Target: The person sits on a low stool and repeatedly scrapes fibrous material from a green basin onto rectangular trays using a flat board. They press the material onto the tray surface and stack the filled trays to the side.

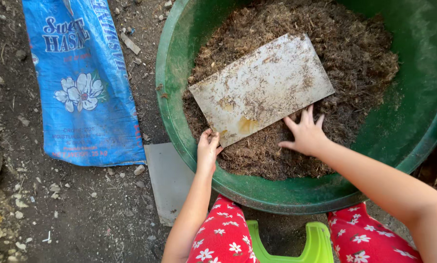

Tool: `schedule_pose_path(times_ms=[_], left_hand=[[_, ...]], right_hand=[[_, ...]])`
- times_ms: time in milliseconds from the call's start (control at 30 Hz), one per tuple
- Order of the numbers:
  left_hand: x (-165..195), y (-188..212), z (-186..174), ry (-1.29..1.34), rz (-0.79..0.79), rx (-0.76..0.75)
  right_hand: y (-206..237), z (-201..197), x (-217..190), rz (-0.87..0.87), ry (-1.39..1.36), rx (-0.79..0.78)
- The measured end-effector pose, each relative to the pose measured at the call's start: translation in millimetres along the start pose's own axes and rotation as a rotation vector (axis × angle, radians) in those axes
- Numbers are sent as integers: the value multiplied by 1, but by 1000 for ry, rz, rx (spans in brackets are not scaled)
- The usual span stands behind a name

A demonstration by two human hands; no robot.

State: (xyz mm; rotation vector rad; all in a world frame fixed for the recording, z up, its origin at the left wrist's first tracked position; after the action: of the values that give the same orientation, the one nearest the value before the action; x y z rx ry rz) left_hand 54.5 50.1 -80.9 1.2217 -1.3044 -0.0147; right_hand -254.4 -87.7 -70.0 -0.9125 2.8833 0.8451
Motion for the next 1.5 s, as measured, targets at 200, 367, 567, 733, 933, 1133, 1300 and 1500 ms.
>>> schedule_pose_path(times_ms=[200,367,567,733,933,1133,1300,1500], left_hand=[[14,18,15,22,19,-193],[21,13,6,105,41,-41],[22,9,5,191,302,-117],[13,10,8,220,182,-158],[7,32,8,-4,67,-182],[6,41,10,23,205,-182],[3,34,10,28,263,-154],[-6,31,13,1,204,-137]], right_hand=[[-4,-3,-8,92,-132,114],[24,3,-48,-53,-151,90],[45,4,-58,-225,-179,-4],[44,6,-54,-257,-255,-54],[26,-59,-48,-246,-803,61],[11,-94,-149,-488,-340,638],[-32,-71,-113,-451,-62,518],[-67,-85,23,339,-443,662]])
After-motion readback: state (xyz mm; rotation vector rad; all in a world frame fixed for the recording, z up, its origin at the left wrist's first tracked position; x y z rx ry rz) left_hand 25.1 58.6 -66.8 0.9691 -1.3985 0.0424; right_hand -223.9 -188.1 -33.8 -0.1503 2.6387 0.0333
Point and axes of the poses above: each hand's wrist, its own y-axis away from the middle knuckle, its own z-axis out of the palm, x = y × z, the point moved 5 cm from there along -y, towards the middle knuckle, and after that the axes turned 12 degrees about x, right-handed, at the moved point
